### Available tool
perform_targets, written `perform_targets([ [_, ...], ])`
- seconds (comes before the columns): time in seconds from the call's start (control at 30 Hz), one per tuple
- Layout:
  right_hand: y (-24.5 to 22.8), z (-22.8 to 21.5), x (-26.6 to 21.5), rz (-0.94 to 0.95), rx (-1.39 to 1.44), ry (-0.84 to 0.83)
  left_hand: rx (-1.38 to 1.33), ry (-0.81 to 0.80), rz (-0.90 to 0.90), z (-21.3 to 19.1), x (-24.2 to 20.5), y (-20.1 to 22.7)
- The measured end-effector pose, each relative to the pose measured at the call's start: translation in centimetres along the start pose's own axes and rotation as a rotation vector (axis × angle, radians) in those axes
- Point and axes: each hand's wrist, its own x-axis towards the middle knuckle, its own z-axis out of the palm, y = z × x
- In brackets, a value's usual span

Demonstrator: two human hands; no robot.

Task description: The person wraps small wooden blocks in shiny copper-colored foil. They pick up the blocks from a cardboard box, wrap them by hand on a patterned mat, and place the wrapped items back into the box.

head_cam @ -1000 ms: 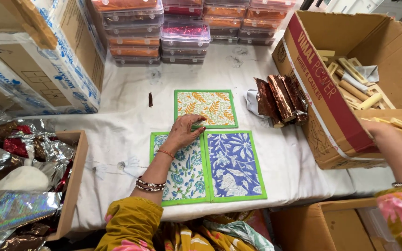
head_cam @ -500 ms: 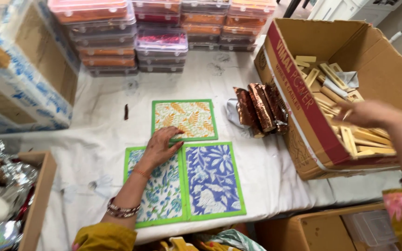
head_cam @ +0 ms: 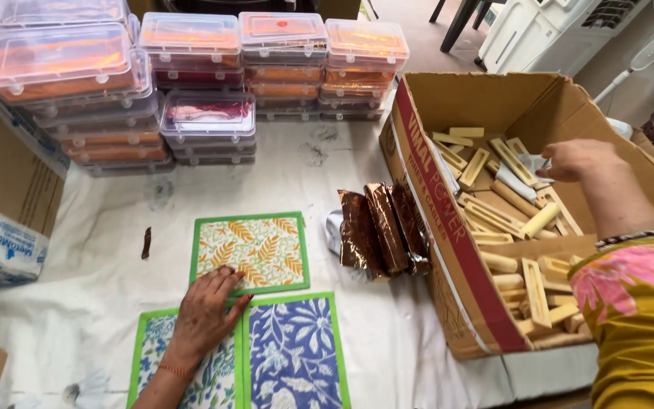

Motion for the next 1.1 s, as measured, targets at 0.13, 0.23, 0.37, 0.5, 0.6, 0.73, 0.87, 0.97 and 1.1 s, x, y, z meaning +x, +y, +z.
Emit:
perform_targets([
  [0.13,-4.0,-4.2,2.2,-0.177,0.190,0.005,0.035,0.002,-0.043,0.5,0.1,-0.1],
  [0.23,-9.0,-3.6,7.0,-0.355,0.382,0.004,0.033,-0.005,-0.061,0.2,0.3,0.3],
  [0.37,-9.6,6.7,23.2,-0.445,0.449,0.050,0.029,-0.041,-0.103,-0.1,0.6,0.5],
  [0.5,-11.9,15.2,27.1,-0.239,0.301,0.095,0.064,-0.064,-0.116,0.3,0.6,0.3],
  [0.6,-14.2,11.4,20.2,0.020,0.556,0.004,0.085,-0.021,-0.079,1.0,0.1,-0.3],
  [0.73,-16.7,7.9,15.2,0.057,0.723,-0.061,0.079,-0.070,-0.133,0.8,0.4,-0.1],
  [0.87,-17.2,9.1,14.9,-0.165,0.838,0.168,0.059,-0.040,-0.115,0.7,0.4,0.1],
  [0.97,-17.8,6.6,12.6,-0.264,0.872,0.160,0.061,-0.041,-0.107,0.3,0.5,0.0],
  [1.1,-19.5,0.6,6.2,-0.133,0.989,-0.130,0.039,-0.043,-0.095,0.1,0.6,0.2],
])
